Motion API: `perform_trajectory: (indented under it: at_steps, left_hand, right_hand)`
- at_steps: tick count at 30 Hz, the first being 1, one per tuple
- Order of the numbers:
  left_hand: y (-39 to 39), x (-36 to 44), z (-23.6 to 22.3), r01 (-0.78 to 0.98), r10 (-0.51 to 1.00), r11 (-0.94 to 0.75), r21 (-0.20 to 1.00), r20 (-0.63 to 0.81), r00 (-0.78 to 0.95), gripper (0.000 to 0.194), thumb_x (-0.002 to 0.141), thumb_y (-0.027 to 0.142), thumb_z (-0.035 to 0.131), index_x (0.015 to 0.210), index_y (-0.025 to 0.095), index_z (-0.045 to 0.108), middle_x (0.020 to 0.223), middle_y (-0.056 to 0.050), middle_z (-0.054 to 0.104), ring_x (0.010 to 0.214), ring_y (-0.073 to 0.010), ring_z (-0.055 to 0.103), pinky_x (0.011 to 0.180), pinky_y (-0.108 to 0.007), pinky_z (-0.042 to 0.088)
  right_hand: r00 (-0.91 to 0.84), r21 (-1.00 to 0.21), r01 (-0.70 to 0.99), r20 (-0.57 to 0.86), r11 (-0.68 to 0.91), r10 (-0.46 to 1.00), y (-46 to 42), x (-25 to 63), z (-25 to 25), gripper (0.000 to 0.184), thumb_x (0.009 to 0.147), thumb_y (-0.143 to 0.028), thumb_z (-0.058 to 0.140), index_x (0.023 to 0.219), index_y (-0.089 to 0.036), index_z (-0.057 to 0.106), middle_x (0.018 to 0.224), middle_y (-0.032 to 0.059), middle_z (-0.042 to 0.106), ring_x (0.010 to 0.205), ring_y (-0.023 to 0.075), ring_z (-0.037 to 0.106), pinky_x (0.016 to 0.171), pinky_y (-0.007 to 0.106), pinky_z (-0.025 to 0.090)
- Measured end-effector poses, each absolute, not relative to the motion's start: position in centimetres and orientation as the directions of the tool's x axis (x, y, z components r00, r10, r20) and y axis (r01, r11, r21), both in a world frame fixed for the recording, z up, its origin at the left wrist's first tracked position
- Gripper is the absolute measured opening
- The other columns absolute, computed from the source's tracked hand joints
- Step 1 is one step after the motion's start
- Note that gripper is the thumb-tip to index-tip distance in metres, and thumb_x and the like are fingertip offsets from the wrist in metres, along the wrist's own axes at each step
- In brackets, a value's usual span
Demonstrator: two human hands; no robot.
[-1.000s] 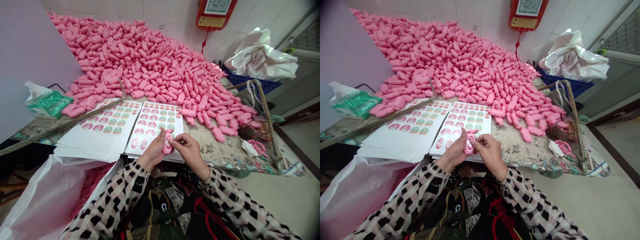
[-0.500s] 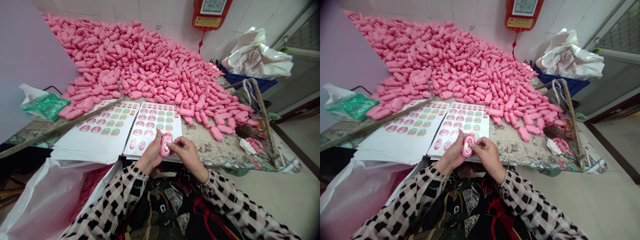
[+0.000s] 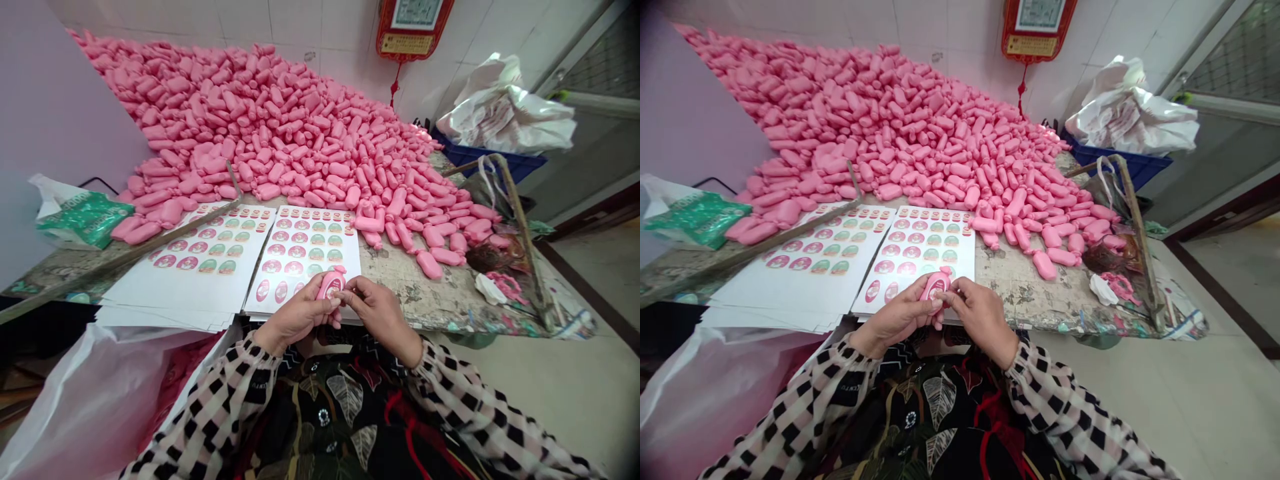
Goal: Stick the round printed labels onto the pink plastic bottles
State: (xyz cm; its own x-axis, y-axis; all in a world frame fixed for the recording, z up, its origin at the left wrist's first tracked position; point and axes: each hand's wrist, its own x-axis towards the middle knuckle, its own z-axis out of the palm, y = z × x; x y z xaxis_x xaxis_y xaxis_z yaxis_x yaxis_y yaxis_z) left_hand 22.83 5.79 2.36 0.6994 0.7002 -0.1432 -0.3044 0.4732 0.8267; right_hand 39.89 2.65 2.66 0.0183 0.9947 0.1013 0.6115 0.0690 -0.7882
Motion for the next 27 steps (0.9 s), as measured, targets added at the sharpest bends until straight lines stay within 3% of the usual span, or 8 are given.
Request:
perform_trajectory:
  at_steps: [3,7,10,14,18,21,24,27]
  left_hand:
    - [5.8,22.8,2.4,-0.324,0.71,0.503,0.801,-0.169,0.684,0.031,0.078,0.017,0.059,0.105,0.019,0.043,0.088,-0.002,0.055,0.064,-0.0107,0.057,0.059,-0.027,0.048]
    - [5.4,23.5,2.8,-0.3,0.688,0.527,0.795,-0.193,0.699,0.029,0.076,0.014,0.057,0.098,0.019,0.04,0.083,0.0,0.056,0.058,-0.01,0.056,0.054,-0.025,0.047]
    - [4.8,24.0,2.9,-0.242,0.656,0.527,0.814,-0.21,0.725,0.037,0.073,0.012,0.056,0.103,0.022,0.037,0.071,0.005,0.052,0.051,-0.0082,0.053,0.048,-0.02,0.042]
    - [4.1,24.0,2.7,-0.161,0.667,0.471,0.867,-0.231,0.708,0.038,0.073,0.013,0.055,0.104,0.022,0.036,0.064,0.007,0.05,0.045,-0.0055,0.046,0.043,-0.017,0.036]
    - [3.7,23.4,2.5,-0.124,0.735,0.428,0.895,-0.265,0.624,0.024,0.084,0.034,0.052,0.1,0.022,0.039,0.061,0.007,0.048,0.04,-0.0046,0.039,0.036,-0.015,0.028]
    - [3.4,21.8,3.1,-0.09,0.786,0.41,0.908,-0.302,0.54,0.033,0.082,0.04,0.053,0.108,0.022,0.042,0.061,0.007,0.047,0.038,-0.0041,0.034,0.034,-0.015,0.023]
    - [2.6,18.5,4.6,-0.056,0.837,0.399,0.915,-0.339,0.429,0.053,0.074,0.033,0.065,0.12,0.026,0.041,0.068,0.005,0.05,0.044,-0.0042,0.037,0.038,-0.015,0.028]
    - [1.1,13.3,6.1,0.066,0.877,0.394,0.917,-0.396,0.272,0.055,0.073,0.035,0.064,0.123,0.03,0.041,0.087,0.0,0.058,0.056,-0.0075,0.046,0.046,-0.019,0.038]
  right_hand:
    - [0.086,-0.823,0.567,0.095,0.03,0.992,2.9,40.8,2.8,0.029,0.075,-0.05,0.061,0.08,-0.022,0.063,0.065,-0.0012,0.059,0.06,0.0127,0.051,0.057,0.024,0.037]
    - [0.213,-0.979,0.206,0.058,0.013,0.975,3.2,39.9,2.6,0.046,0.06,-0.045,0.075,0.095,-0.022,0.056,0.076,-0.0034,0.054,0.058,0.0098,0.049,0.052,0.022,0.04]
    - [0.2,-0.999,-0.035,-0.004,0.003,0.98,3.1,38.3,2.4,0.042,0.064,-0.043,0.073,0.095,-0.023,0.051,0.082,-0.004,0.052,0.053,0.0072,0.048,0.047,0.021,0.039]
    - [0.224,-0.993,-0.092,0.046,0.068,0.973,2.8,37.1,1.8,0.027,0.072,-0.039,0.067,0.085,-0.021,0.053,0.077,-0.0039,0.053,0.062,0.0085,0.05,0.058,0.021,0.042]
    - [0.086,-0.994,0.04,0.108,0.105,0.99,2.9,38.0,1.1,0.021,0.078,-0.039,0.061,0.087,-0.021,0.058,0.077,-0.0023,0.056,0.069,0.011,0.052,0.065,0.024,0.043]
    - [-0.047,-0.927,0.347,0.134,0.142,0.99,3.6,41.2,0.7,0.027,0.077,-0.042,0.061,0.094,-0.022,0.062,0.086,0.0012,0.059,0.074,0.0144,0.055,0.066,0.026,0.045]
    - [0.118,-0.68,0.727,0.258,0.094,0.959,4.6,46.4,0.7,0.03,0.08,-0.042,0.056,0.1,-0.021,0.063,0.099,0.007,0.06,0.088,0.0201,0.056,0.073,0.031,0.045]
    - [0.412,-0.312,0.892,0.259,-0.328,0.874,5.4,51.7,0.6,0.04,0.084,-0.045,0.046,0.111,-0.018,0.059,0.109,0.015,0.055,0.092,0.0275,0.056,0.073,0.038,0.042]
